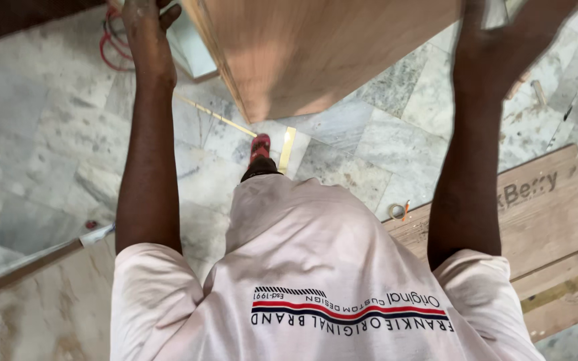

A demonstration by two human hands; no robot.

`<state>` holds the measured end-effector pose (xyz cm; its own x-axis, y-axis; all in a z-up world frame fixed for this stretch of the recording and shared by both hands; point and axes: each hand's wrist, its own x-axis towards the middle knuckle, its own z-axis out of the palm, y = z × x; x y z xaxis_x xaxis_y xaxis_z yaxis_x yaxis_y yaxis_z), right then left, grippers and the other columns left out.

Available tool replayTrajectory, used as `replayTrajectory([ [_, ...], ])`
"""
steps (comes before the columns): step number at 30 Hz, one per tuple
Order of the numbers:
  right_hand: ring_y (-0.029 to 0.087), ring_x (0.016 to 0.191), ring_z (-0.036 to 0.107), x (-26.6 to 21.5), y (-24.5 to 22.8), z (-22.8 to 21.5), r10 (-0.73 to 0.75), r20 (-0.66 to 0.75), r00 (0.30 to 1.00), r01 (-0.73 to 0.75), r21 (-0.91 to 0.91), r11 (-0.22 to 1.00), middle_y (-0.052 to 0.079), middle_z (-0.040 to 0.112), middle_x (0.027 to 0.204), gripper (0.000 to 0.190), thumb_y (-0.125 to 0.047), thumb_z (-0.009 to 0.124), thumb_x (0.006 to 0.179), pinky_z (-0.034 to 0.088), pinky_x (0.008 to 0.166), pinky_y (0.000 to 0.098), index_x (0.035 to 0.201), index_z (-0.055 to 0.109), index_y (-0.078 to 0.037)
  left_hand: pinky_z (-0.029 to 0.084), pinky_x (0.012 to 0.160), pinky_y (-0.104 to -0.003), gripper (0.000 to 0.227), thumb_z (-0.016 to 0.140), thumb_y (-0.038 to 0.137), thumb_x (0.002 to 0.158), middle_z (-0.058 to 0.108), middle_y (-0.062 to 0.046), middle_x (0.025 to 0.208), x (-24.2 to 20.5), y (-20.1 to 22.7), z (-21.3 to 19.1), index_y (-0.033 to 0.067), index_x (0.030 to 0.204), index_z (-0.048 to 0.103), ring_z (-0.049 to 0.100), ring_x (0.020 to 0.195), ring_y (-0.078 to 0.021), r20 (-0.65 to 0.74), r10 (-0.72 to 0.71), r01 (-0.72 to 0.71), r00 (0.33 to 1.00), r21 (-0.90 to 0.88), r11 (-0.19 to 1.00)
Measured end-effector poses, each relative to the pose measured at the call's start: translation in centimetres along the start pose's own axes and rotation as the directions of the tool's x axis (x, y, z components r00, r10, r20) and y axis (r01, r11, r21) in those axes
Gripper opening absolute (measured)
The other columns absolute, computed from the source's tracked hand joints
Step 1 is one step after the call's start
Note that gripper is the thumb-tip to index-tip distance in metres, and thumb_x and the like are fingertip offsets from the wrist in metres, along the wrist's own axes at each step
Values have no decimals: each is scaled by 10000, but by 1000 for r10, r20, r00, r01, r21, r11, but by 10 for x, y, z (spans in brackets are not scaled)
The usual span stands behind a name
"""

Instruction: The person organizes various hand tools on a workbench, then picks up and positions a wooden drawer front against a cabinet frame. They use a tape measure to check dimensions on the wooden piece and the cabinet structure.

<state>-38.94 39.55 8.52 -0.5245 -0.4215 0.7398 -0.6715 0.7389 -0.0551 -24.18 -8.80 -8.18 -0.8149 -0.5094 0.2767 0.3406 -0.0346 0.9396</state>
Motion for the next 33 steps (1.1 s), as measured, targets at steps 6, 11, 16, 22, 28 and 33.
replayTrajectory([
  [6,311,1335,517,-18,24,16,239,-99,966,-217,188,958,153,463,1515,460,-322,650,1184,496,1040,416,1479,468,-20,524,1058,-443,542,495,528,1137,622,-119,1340,63,5,21,57,1388,585,623,1220,-239,119,-69,71,991,-15,997],
  [11,133,1009,533,-11,6,28,318,-155,935,-266,286,921,84,560,1302,306,-358,640,1195,457,824,300,1374,605,-113,511,1022,-440,529,482,533,1135,609,-111,1287,96,19,38,55,1340,581,607,1175,-233,235,-158,161,959,6,987],
  [16,107,947,527,-1,7,44,607,23,795,-521,539,662,28,603,1082,480,-430,636,1140,458,847,297,1425,541,-56,497,987,-436,520,469,537,1133,596,-103,1234,110,27,67,54,1292,577,591,1130,-226,352,-232,236,907,32,971],
  [22,139,1062,600,-14,17,60,669,200,716,-598,669,441,60,648,1097,631,-581,583,1071,522,962,335,1339,597,-10,481,944,-432,515,454,543,1132,579,-94,1170,111,40,92,52,1234,572,572,1076,-219,427,-281,284,859,59,957],
  [28,145,1107,566,-29,26,73,699,225,679,-565,768,301,79,621,1170,755,-636,545,1066,501,1036,351,1419,476,27,465,902,-428,517,439,548,1130,563,-85,1106,108,50,114,50,1176,567,552,1022,-211,468,-306,302,829,87,950],
  [33,151,1159,637,-38,58,48,678,198,708,-497,822,279,87,655,1240,716,-641,463,1085,546,1040,334,1393,473,5,452,866,-425,523,426,553,1128,550,-77,1053,105,34,134,48,1128,563,536,977,-205,464,-321,312,826,99,945],
])
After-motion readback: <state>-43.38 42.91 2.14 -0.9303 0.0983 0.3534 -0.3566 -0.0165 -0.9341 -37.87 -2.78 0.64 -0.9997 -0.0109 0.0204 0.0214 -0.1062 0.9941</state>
